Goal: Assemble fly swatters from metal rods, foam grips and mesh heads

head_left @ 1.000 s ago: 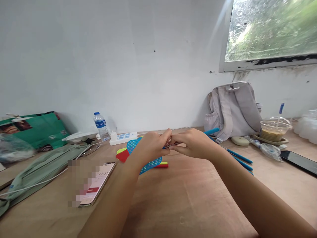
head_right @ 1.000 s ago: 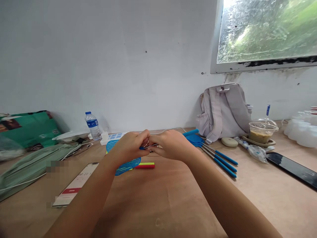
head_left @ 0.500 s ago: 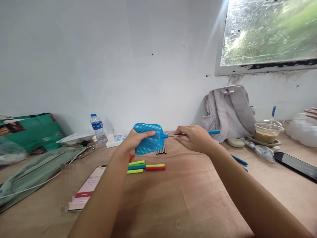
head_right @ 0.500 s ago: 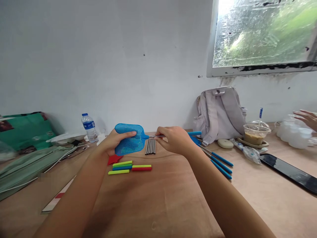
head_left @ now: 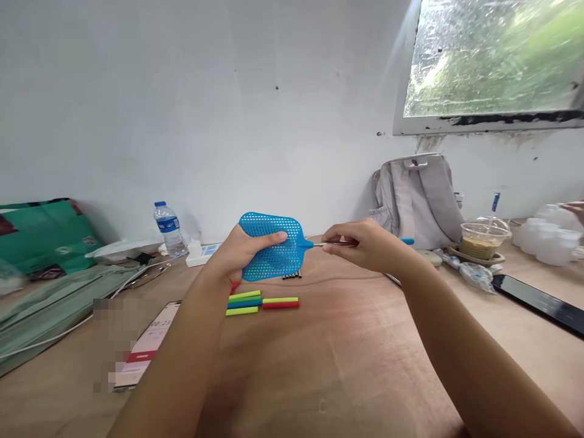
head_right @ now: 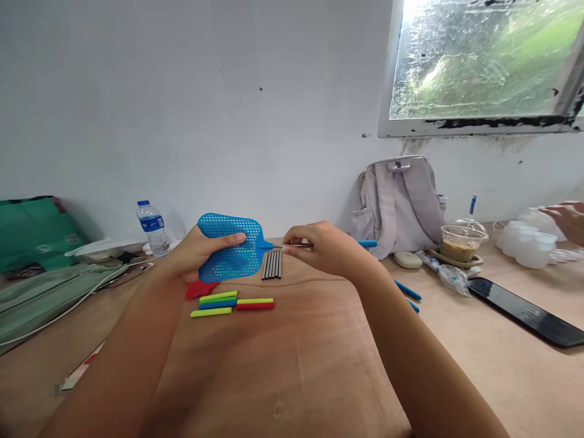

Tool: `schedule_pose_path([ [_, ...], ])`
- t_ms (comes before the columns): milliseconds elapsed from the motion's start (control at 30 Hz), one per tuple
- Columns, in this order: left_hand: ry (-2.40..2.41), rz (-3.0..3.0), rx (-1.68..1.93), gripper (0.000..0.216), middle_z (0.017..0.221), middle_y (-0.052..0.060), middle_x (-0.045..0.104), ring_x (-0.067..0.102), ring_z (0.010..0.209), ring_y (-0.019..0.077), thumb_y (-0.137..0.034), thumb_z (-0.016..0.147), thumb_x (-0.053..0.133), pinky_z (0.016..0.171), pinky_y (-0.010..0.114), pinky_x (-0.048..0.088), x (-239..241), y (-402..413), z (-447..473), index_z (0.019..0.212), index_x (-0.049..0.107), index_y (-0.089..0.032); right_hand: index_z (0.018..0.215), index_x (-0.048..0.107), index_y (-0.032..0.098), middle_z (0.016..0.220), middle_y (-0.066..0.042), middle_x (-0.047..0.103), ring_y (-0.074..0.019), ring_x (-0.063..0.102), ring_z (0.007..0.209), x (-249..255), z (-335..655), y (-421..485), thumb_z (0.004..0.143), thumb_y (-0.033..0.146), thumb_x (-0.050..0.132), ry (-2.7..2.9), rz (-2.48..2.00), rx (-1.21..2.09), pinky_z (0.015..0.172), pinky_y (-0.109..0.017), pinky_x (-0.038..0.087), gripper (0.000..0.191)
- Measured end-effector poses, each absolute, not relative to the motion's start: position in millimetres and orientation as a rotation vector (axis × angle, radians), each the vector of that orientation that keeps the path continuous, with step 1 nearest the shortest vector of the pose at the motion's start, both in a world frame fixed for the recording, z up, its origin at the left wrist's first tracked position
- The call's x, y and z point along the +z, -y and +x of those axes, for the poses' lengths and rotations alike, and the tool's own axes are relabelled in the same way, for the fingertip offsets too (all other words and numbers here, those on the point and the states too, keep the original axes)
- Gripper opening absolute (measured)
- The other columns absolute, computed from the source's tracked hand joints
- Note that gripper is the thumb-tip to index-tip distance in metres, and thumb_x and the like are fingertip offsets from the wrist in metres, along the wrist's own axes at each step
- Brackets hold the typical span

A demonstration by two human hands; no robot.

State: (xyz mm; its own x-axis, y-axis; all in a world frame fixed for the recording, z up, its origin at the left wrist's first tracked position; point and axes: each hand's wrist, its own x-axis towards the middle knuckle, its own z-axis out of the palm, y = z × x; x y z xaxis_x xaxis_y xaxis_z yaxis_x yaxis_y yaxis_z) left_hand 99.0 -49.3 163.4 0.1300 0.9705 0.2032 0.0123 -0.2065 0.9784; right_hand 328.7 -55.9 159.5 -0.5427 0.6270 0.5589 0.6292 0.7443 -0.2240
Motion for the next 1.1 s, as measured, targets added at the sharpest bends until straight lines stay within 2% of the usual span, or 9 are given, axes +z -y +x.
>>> schedule_pose_path([
  [133,-0.95,1.566,1.214,0.042,0.091,0.006,0.066,0.063,0.077,0.0192,-0.039,0.064,0.068,0.071,0.037,0.052,161.9,45.4,99.2,0.096,0.056,-0.017,0.088,0.064,0.019,0.068,-0.001,0.062,-0.0104,0.052,0.058,165.1,350.0,48.1,0.078,0.044,0.05,2.339,-1.157,0.285,0.05,-0.02,0.036,0.03],
  [300,-1.46,1.87,1.294,0.047,0.117,0.008,0.054,0.059,0.089,0.0188,-0.046,0.068,0.059,0.077,0.034,0.047,144.5,18.5,85.1,0.107,0.048,-0.021,0.094,0.064,0.02,0.082,-0.003,0.065,-0.0124,0.057,0.062,144.4,394.0,4.5,0.069,0.032,0.059,2.096,-1.621,0.168,0.054,-0.021,0.041,0.028],
  [433,-1.734,2.171,0.917,0.033,0.107,0.005,0.06,0.057,0.092,0.0201,-0.042,0.069,0.055,0.076,0.03,0.045,125.1,0.0,76.0,0.094,0.055,-0.022,0.082,0.068,0.015,0.056,-0.002,0.063,-0.0139,0.058,0.052,115.7,423.5,-25.8,0.066,0.022,0.061,1.922,-2.057,0.336,0.05,-0.021,0.042,0.019],
  [533,-1.673,2.307,0.603,0.03,0.1,0.003,0.063,0.058,0.088,0.0193,-0.039,0.068,0.053,0.074,0.028,0.045,113.7,-7.2,75.5,0.091,0.057,-0.021,0.062,0.068,0.015,0.05,-0.003,0.061,-0.0156,0.059,0.054,97.3,436.4,-37.6,0.062,0.019,0.062,1.863,-2.242,0.309,0.049,-0.021,0.043,0.006],
  [600,-1.664,2.346,0.392,0.033,0.1,0.003,0.062,0.058,0.087,0.0187,-0.032,0.064,0.056,0.072,0.026,0.045,108.6,-8.9,76.9,0.094,0.056,-0.02,0.057,0.067,0.016,0.05,-0.004,0.061,-0.0166,0.059,0.054,86.3,441.9,-42.8,0.059,0.018,0.064,1.831,-2.295,0.292,0.048,-0.022,0.043,0.005],
  [733,-1.637,2.348,-0.016,0.043,0.1,0.003,0.061,0.059,0.083,0.0179,-0.019,0.054,0.059,0.062,0.022,0.044,101.7,-8.6,79.4,0.097,0.057,-0.019,0.057,0.066,0.016,0.054,-0.005,0.061,-0.0176,0.059,0.054,64.7,449.4,-51.3,0.056,0.022,0.066,1.759,-2.361,0.264,0.049,-0.024,0.045,0.006],
  [867,-1.572,2.333,-0.264,0.048,0.098,0.001,0.062,0.059,0.079,0.0174,-0.021,0.049,0.064,0.056,0.021,0.041,92.0,-10.3,81.6,0.096,0.059,-0.022,0.065,0.067,0.014,0.069,-0.013,0.064,-0.0246,0.062,0.065,52.5,450.5,-55.9,0.052,0.025,0.069,1.693,-2.388,0.143,0.053,-0.03,0.046,0.017],
  [1000,-1.573,2.366,-0.323,0.045,0.093,0.001,0.061,0.058,0.076,0.018,-0.023,0.048,0.065,0.054,0.022,0.04,79.6,-12.4,89.6,0.093,0.061,-0.024,0.078,0.067,0.012,0.086,-0.019,0.064,-0.0289,0.061,0.078,59.1,434.6,-55.9,0.062,0.021,0.06,1.732,-2.255,0.034,0.059,-0.034,0.046,0.02],
  [1100,-1.604,2.343,-0.355,0.051,0.089,0.001,0.061,0.057,0.076,0.0189,-0.016,0.046,0.065,0.053,0.022,0.04,75.4,-11.9,95.4,0.096,0.059,-0.025,0.086,0.066,0.013,0.089,-0.014,0.065,-0.0242,0.06,0.083,68.1,403.1,-51.7,0.069,0.02,0.053,1.926,-2.003,0.043,0.066,-0.03,0.044,0.022],
])
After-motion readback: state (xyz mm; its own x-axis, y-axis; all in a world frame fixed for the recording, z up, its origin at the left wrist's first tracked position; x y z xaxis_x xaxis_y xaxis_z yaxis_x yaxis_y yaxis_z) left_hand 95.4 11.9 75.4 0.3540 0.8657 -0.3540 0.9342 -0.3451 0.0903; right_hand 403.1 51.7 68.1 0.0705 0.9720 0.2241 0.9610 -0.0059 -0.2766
